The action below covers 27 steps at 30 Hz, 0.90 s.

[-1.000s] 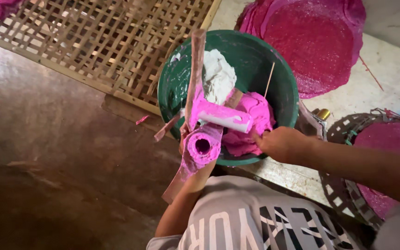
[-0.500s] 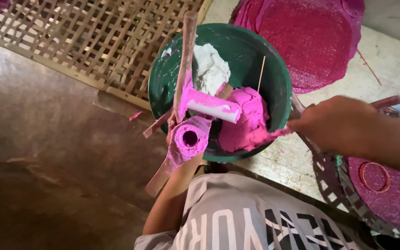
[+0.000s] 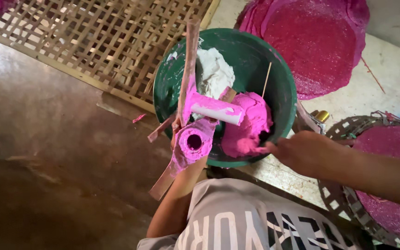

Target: The person applies white and pink paste onto circular bases and decorative structures using a wooden tool.

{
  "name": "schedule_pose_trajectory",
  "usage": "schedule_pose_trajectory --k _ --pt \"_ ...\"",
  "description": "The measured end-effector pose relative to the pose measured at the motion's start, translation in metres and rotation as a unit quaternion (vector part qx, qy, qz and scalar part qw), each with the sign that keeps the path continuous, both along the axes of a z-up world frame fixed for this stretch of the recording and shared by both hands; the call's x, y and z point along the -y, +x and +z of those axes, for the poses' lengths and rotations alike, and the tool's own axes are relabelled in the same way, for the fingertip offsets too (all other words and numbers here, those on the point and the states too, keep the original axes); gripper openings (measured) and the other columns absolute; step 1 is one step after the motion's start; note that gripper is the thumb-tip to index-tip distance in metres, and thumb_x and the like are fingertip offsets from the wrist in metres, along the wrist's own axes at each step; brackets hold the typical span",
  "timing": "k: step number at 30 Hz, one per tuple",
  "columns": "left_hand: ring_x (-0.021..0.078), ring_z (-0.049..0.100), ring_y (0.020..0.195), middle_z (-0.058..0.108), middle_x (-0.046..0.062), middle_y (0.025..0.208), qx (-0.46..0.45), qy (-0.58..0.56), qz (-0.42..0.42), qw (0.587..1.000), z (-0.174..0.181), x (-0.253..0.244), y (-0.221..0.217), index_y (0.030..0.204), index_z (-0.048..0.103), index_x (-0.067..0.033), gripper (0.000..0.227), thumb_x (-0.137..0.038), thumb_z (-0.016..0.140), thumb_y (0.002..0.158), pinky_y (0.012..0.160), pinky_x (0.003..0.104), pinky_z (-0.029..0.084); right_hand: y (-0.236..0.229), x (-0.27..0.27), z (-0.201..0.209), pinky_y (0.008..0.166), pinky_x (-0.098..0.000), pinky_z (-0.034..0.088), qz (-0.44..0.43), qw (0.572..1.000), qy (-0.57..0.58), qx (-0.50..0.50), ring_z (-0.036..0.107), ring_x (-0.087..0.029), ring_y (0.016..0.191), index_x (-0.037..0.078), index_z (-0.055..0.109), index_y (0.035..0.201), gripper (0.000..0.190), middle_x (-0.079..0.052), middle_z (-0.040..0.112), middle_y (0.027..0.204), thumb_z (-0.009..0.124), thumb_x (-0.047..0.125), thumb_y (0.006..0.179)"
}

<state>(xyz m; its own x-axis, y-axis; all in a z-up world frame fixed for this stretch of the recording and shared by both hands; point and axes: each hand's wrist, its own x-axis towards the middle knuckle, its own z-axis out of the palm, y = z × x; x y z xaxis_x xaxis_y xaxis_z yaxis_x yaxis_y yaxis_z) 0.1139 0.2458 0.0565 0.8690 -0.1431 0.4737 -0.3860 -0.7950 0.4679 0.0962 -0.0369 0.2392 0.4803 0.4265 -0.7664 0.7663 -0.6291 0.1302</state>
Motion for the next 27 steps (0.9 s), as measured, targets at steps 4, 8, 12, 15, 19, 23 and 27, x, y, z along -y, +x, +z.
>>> schedule_pose_trajectory --k 4,8,12,15,19,23,27 --pt "0.03 0.067 0.107 0.065 0.012 0.134 0.003 -0.003 -0.002 1.0 -0.001 0.0 0.002 0.13 0.059 -0.0072 0.042 -0.025 0.066 0.092 0.087 0.037 0.055 -0.004 0.001 0.013 0.061 -0.0437 0.059 0.007 0.993 0.107 0.046 0.072 -0.029 0.079 0.004 0.051 0.135 0.043 -0.013 0.065 0.099 0.051 0.015 0.093" --pt "0.0305 0.068 0.109 0.065 0.012 0.136 0.011 -0.015 -0.003 1.0 -0.002 0.0 0.006 0.129 0.059 -0.0071 0.043 -0.026 0.067 0.091 0.088 0.037 0.055 0.007 -0.022 0.005 0.061 -0.0449 0.059 0.052 0.991 0.087 0.085 0.072 -0.032 0.082 0.004 0.053 0.13 0.037 -0.014 0.066 0.1 0.052 0.016 0.094" --pt "0.0311 0.068 0.11 0.065 0.012 0.138 0.08 -0.025 0.038 0.996 0.021 -0.014 0.028 0.129 0.058 -0.007 0.044 -0.027 0.067 0.091 0.089 0.037 0.055 0.014 -0.016 0.063 0.068 -0.0433 0.06 -0.072 0.996 0.016 0.059 0.073 -0.029 0.086 0.026 0.052 0.135 0.042 -0.005 0.068 0.096 0.053 0.016 0.094" --pt "0.0315 0.068 0.111 0.065 0.012 0.14 0.069 -0.058 0.018 0.996 0.059 -0.016 0.038 0.129 0.058 -0.007 0.045 -0.029 0.068 0.09 0.089 0.037 0.055 -0.002 -0.003 0.133 0.072 -0.0402 0.06 -0.22 0.973 -0.006 0.073 0.076 -0.022 0.08 0.044 0.05 0.143 0.056 0.006 0.069 0.096 0.051 0.016 0.094" --pt "0.0307 0.069 0.111 0.066 0.012 0.136 0.058 -0.049 -0.093 0.993 0.105 -0.005 0.035 0.126 0.06 -0.0085 0.059 -0.026 0.075 0.072 0.086 0.037 0.057 -0.006 -0.004 0.175 0.069 -0.0351 0.062 -0.236 0.962 -0.034 0.132 0.077 -0.015 0.081 0.053 0.047 0.147 0.057 0.013 0.069 0.102 0.05 0.029 0.096" --pt "0.0284 0.07 0.108 0.071 0.01 0.124 -0.045 -0.059 -0.183 0.98 0.113 0.031 0.043 0.124 0.064 -0.0106 0.045 -0.027 0.073 0.084 0.092 0.036 0.057 0.013 -0.03 0.128 0.058 -0.0436 0.057 0.019 0.963 0.142 0.23 0.072 -0.025 0.076 0.025 0.059 0.135 0.049 -0.002 0.069 0.089 0.061 0.017 0.087" --pt "0.0274 0.07 0.106 0.072 0.014 0.116 -0.157 -0.198 -0.289 0.923 0.094 0.041 0.029 0.126 0.06 -0.0043 0.054 -0.03 0.073 0.081 0.093 0.038 0.056 -0.004 -0.063 0.086 0.059 -0.0403 0.058 0.132 0.965 0.075 0.212 0.07 -0.03 0.081 -0.01 0.051 0.129 0.041 -0.018 0.067 0.102 0.056 0.012 0.096"
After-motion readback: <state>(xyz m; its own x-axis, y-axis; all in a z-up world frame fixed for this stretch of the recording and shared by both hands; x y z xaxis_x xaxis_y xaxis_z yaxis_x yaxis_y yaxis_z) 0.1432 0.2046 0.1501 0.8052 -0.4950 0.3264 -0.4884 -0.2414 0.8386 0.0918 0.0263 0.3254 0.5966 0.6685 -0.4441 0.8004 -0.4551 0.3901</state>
